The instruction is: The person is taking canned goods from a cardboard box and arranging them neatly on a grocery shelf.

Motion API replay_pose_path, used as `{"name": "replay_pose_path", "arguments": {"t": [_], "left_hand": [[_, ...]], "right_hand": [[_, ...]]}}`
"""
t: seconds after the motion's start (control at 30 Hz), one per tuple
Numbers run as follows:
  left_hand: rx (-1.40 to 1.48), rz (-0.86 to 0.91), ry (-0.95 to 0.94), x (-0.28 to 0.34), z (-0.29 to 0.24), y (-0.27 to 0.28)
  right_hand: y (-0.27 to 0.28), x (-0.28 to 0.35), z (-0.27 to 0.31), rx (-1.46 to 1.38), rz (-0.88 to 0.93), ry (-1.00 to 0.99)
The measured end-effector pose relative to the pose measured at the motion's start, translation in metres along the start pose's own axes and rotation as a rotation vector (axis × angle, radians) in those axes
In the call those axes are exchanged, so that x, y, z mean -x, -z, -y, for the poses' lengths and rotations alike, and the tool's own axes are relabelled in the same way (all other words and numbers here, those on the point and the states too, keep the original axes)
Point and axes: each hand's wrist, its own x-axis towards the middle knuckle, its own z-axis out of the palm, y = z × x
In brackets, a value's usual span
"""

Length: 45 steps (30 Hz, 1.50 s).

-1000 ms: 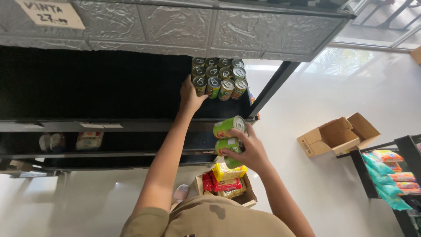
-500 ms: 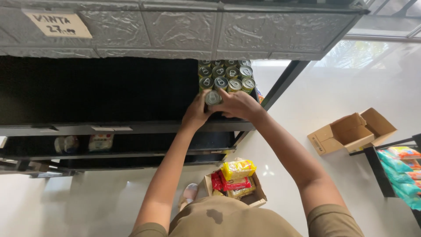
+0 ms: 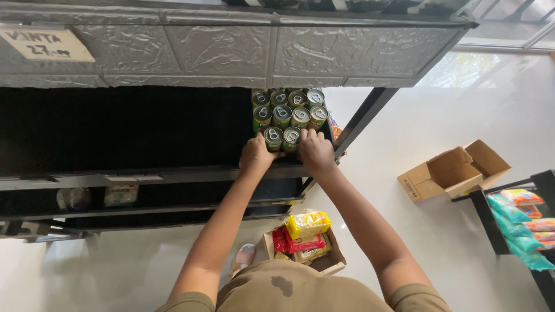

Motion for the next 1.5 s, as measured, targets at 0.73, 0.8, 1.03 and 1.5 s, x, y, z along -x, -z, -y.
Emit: {"name": "replay_pose_path", "arguments": {"t": [0.73,0.8,1.03,1.5], "left_hand": [[-0.007,-0.127,0.035,-0.051,0.027,-0.069],[0.028,-0.166,-0.053,-0.045,0.026,-0.067],[0.013,-0.069,-0.043,-0.027,-0.001,-0.048],[-0.058,-0.235,-0.055,0.019,-0.031,-0.025]], "right_hand": [[0.003,0.006,0.023,-0.595,-0.211,-0.321],[0.0,0.011,0.019,-0.573,-0.246,-0.324],[0.041,0.005,0.024,-0.157,-0.502,-0.027],[0.008,0.032,0.032,-0.283,-0.328,0.083]]}}
